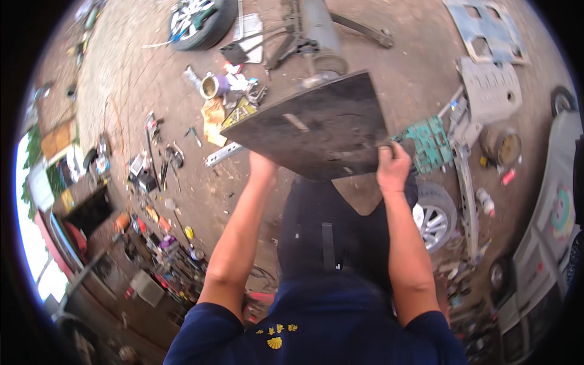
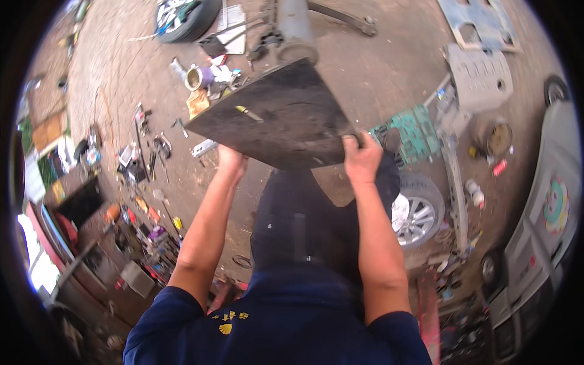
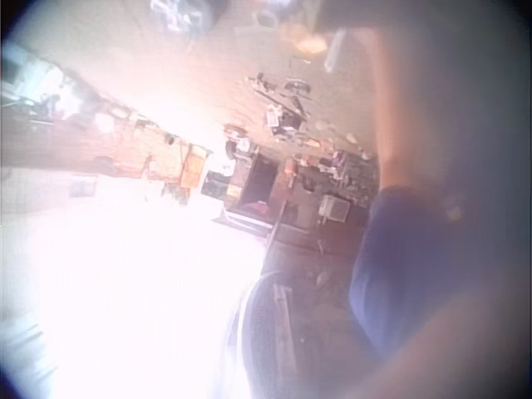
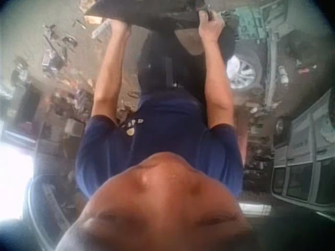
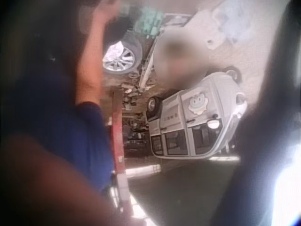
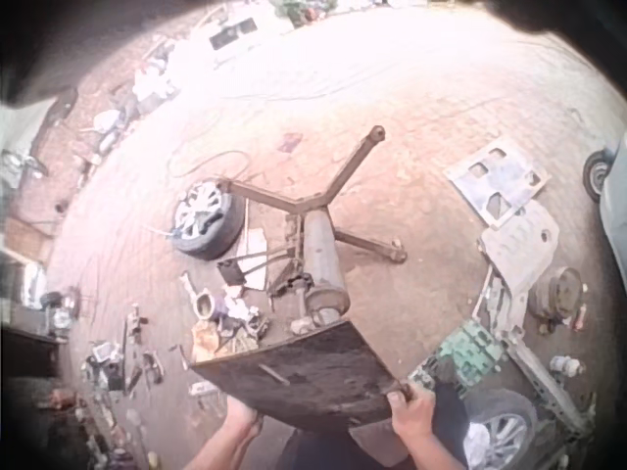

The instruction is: The person picks up a metal plate and a car grille from a cluttered workshop floor, carries them across the space, and places them down near other parts and tools.

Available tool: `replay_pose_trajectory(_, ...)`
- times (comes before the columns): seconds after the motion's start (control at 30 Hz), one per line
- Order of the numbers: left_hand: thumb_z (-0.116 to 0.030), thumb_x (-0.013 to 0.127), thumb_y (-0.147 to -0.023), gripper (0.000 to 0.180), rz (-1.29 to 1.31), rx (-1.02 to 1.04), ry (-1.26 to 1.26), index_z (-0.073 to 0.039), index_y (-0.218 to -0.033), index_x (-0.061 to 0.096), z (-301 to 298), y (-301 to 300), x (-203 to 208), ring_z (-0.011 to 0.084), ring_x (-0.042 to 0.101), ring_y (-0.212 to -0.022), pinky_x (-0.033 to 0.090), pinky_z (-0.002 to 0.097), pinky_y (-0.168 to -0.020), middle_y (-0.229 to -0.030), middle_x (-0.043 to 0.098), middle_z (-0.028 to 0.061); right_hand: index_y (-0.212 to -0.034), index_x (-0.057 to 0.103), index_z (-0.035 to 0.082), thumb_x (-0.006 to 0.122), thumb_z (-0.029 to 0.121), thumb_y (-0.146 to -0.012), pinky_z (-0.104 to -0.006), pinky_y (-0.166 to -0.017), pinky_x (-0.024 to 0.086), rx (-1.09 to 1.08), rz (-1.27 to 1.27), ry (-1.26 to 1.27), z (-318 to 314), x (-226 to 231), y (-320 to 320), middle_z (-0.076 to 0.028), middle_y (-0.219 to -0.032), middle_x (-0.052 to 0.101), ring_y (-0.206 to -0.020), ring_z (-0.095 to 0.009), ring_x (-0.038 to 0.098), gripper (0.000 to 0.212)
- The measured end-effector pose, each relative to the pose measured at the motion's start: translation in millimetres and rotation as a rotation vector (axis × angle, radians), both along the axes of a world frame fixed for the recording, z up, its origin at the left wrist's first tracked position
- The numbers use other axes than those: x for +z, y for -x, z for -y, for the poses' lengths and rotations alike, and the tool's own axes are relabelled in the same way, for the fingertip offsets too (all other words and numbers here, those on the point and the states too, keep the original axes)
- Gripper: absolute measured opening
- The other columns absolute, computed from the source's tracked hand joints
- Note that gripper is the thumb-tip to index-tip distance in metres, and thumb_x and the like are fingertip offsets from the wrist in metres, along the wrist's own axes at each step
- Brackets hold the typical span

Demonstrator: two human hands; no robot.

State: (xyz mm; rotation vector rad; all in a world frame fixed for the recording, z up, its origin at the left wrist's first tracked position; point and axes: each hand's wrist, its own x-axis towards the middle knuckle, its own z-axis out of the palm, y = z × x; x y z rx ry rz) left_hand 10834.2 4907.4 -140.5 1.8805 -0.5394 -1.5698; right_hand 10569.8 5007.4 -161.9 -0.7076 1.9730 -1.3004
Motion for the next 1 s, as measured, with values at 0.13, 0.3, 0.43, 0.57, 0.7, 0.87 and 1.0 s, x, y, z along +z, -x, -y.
replay_pose_trajectory(0.13, -0.021, 0.048, -0.100, 0.026, 0.040, 0.056, -0.076, -0.002, -0.115, 0.058, -55.1, 86.3, 11.9, 0.0204, 0.062, -0.094, 0.053, 0.0342, -0.071, -0.104, 0.064, 0.0075, -0.092, 0.063, -0.005, 0.057, 0.029, -0.089, -0.0409, -0.070, 0.046, 0.274, -0.207, -0.275, -9.4, 6.1, 110.1, -0.024, -0.082, 0.063, -0.076, -0.035, 0.061, 0.034)
replay_pose_trajectory(0.3, -0.011, 0.043, -0.098, 0.020, 0.045, 0.147, 0.087, -0.002, -0.090, 0.059, -94.5, 187.9, 27.6, 0.0079, 0.052, -0.066, 0.043, 0.0274, -0.058, -0.074, 0.060, 0.0013, -0.081, 0.050, -0.005, 0.043, 0.019, -0.096, -0.0448, -0.067, 0.039, 0.353, -0.311, -0.187, -39.7, -23.4, 210.7, -0.023, -0.075, 0.053, -0.070, -0.037, 0.048, 0.030)
replay_pose_trajectory(0.43, -0.009, 0.046, -0.095, 0.016, 0.287, -0.094, 0.112, -0.001, -0.089, 0.058, -134.5, 211.5, 28.0, 0.0179, 0.055, -0.066, 0.046, 0.0350, -0.062, -0.072, 0.060, 0.0028, -0.076, 0.045, -0.004, 0.038, 0.008, -0.096, -0.0422, -0.064, 0.039, 0.281, -0.310, -0.207, -80.3, -35.1, 231.3, -0.018, -0.069, 0.045, -0.064, -0.028, 0.043, 0.024)
replay_pose_trajectory(0.57, -0.008, 0.048, -0.096, 0.017, 0.099, 0.125, 0.167, 0.001, -0.102, 0.061, -193.4, 201.8, 13.1, 0.0185, 0.060, -0.089, 0.050, 0.0337, -0.081, -0.097, 0.065, 0.0053, -0.082, 0.055, -0.005, 0.050, 0.015, -0.089, -0.0363, -0.064, 0.042, 0.421, -0.306, -0.159, -99.7, -12.1, 229.7, -0.017, -0.071, 0.054, -0.066, -0.023, 0.051, 0.022)
replay_pose_trajectory(0.7, -0.010, 0.049, -0.098, 0.023, -0.055, 0.109, 0.100, 0.001, -0.118, 0.056, -232.3, 138.1, 12.3, 0.0194, 0.056, -0.107, 0.048, 0.0346, -0.093, -0.115, 0.060, 0.0090, -0.089, 0.061, -0.006, 0.058, 0.022, -0.085, -0.0363, -0.067, 0.046, 0.477, -0.235, -0.250, -141.8, 17.9, 179.0, -0.017, -0.072, 0.060, -0.066, -0.025, 0.056, 0.028)
replay_pose_trajectory(0.87, -0.015, 0.049, -0.100, 0.030, 0.014, -0.097, 0.180, 0.000, -0.126, 0.052, -204.2, 54.4, 23.8, 0.0200, 0.053, -0.110, 0.046, 0.0345, -0.094, -0.119, 0.057, 0.0099, -0.102, 0.065, -0.005, 0.060, 0.042, -0.091, -0.0315, -0.073, 0.049, 0.106, 0.080, -0.165, -189.1, 9.1, 67.4, -0.012, -0.081, 0.067, -0.078, -0.015, 0.061, 0.049)
replay_pose_trajectory(1.0, -0.013, 0.049, -0.097, 0.023, -0.061, -0.098, 0.129, 0.000, -0.114, 0.059, -180.0, 6.1, 31.8, 0.0165, 0.061, -0.091, 0.051, 0.0299, -0.075, -0.101, 0.064, 0.0066, -0.090, 0.062, -0.005, 0.057, 0.048, -0.092, -0.0354, -0.064, 0.044, 0.003, -0.005, -0.119, -215.9, 3.3, -5.3, -0.012, -0.070, 0.060, -0.065, -0.017, 0.050, 0.053)
